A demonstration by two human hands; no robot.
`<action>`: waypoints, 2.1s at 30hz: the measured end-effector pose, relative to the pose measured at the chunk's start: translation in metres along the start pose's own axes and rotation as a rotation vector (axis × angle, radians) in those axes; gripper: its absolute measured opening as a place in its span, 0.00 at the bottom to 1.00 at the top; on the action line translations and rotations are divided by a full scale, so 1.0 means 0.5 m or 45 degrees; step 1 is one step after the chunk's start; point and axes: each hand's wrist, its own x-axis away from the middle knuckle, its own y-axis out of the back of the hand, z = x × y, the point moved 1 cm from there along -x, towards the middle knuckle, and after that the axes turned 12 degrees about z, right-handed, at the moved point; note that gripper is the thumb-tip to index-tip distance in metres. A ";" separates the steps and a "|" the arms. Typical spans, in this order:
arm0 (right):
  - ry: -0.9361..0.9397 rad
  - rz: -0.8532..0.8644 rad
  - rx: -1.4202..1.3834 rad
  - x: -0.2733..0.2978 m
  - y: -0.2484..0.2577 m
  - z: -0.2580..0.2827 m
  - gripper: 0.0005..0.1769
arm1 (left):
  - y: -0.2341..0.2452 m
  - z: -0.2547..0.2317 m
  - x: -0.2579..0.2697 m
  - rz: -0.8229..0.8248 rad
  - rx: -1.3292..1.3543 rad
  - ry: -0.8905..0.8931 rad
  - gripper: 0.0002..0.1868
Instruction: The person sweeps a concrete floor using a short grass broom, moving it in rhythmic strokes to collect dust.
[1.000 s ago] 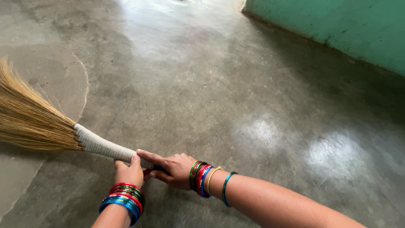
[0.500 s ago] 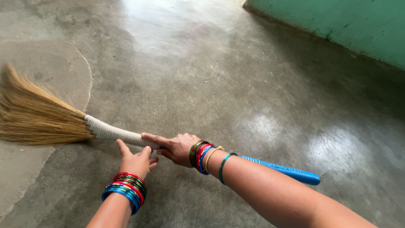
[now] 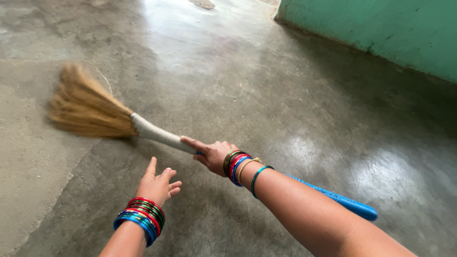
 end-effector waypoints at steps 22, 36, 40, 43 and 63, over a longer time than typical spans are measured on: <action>0.289 0.142 -0.066 -0.050 -0.065 0.169 0.34 | 0.132 0.025 -0.023 -0.343 0.197 0.071 0.27; -0.253 -0.114 -0.069 -0.053 0.042 0.083 0.36 | 0.097 -0.051 0.053 -0.079 0.023 0.069 0.23; -0.066 -0.093 -0.235 0.005 0.013 0.122 0.37 | 0.095 -0.055 0.065 -0.106 0.089 0.066 0.24; 0.287 -0.097 -0.180 0.038 -0.027 0.161 0.40 | 0.103 -0.040 0.056 -0.310 -0.047 0.051 0.26; -0.111 0.017 0.033 -0.087 0.023 0.135 0.35 | 0.049 0.006 0.024 -0.179 0.046 0.048 0.23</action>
